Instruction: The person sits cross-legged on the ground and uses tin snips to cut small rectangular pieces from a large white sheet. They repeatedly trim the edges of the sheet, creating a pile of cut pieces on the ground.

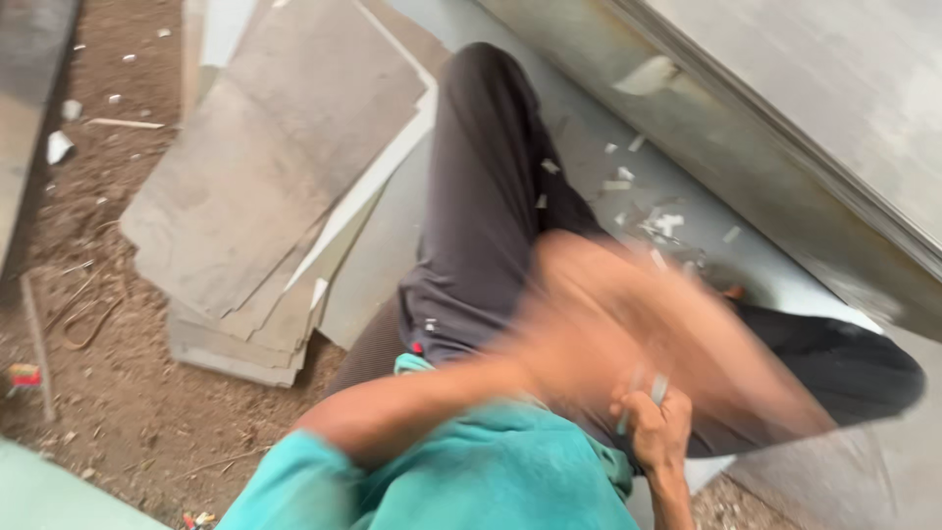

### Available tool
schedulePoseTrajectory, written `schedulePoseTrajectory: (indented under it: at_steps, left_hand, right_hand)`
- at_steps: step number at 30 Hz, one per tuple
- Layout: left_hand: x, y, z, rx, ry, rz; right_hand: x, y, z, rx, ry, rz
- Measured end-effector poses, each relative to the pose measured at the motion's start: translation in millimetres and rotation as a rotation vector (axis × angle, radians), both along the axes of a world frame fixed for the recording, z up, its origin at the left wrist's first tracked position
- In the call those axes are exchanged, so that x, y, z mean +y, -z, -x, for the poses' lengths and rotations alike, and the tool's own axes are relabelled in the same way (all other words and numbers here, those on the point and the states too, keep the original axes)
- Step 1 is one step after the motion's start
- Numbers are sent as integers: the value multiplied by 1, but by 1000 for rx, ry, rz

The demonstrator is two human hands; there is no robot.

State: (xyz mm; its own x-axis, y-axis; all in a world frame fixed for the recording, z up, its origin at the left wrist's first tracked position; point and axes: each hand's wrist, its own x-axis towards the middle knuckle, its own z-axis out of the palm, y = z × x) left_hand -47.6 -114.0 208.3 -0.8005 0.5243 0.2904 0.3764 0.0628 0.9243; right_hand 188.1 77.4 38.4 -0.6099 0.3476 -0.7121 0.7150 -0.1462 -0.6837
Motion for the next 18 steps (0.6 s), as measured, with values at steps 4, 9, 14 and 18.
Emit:
schedulePoseTrajectory:
  at_steps: [4, 9, 14, 18]
  left_hand:
    - [68, -31, -48, 221, 284, -139]
    - [62, -22, -52, 219, 265, -122]
    - [55, -45, 53, 369, 56, 32]
    - [69, 28, 141, 520, -370, 478]
  right_hand:
    - [0, 8, -11, 9, 46, 41]
    - [10, 21, -18, -7, 48, -21]
    - [22, 32, -19, 119, -125, -208]
    - [14, 28, -18, 37, 74, 20]
